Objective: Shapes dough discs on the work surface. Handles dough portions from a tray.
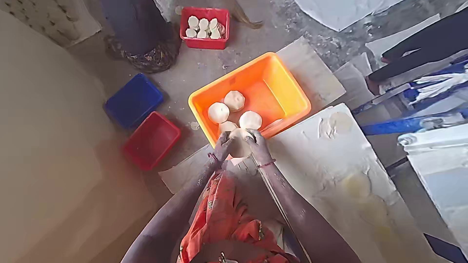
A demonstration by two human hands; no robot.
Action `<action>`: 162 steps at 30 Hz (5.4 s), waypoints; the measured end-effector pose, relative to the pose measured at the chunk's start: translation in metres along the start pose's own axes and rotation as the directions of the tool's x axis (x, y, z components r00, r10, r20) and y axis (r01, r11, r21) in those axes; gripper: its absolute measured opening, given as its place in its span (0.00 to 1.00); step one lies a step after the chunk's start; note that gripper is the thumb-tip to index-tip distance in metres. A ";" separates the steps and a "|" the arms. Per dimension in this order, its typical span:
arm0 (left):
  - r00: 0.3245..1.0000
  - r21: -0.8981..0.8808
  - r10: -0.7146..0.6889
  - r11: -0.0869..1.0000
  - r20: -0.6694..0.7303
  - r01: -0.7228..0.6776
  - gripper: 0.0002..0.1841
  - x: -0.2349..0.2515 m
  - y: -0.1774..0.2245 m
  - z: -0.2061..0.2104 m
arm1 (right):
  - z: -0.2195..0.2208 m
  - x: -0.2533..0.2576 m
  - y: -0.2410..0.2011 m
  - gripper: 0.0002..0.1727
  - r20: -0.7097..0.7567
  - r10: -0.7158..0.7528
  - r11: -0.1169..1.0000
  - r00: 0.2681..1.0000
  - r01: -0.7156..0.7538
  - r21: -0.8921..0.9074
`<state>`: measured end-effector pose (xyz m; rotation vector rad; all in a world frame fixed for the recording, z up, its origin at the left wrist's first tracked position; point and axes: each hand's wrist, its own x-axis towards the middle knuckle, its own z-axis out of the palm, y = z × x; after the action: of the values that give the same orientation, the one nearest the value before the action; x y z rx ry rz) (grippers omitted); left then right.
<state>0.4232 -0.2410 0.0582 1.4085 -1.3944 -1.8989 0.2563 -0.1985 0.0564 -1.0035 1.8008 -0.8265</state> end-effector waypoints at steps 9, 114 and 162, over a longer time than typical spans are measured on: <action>0.917 0.618 -0.323 0.679 -0.234 0.396 0.34 0.103 -0.002 -0.019 | 0.054 0.084 0.008 0.27 -0.005 0.242 0.952 0.970 -0.238 -0.192; 0.909 0.816 0.295 0.416 0.295 -0.400 0.48 -0.125 -0.080 0.243 | -0.144 -0.407 0.293 0.35 -0.568 -0.003 0.972 0.823 -0.132 -0.196; 0.214 0.190 -0.065 0.743 0.975 -0.642 0.26 -0.262 -0.122 0.542 | -0.175 -0.483 0.322 0.24 -0.722 0.341 0.891 0.603 -0.453 0.042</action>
<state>0.0848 0.2711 0.0776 -0.2887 -2.7460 -2.1166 0.1361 0.3953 0.0329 -0.2943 2.6674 -0.8637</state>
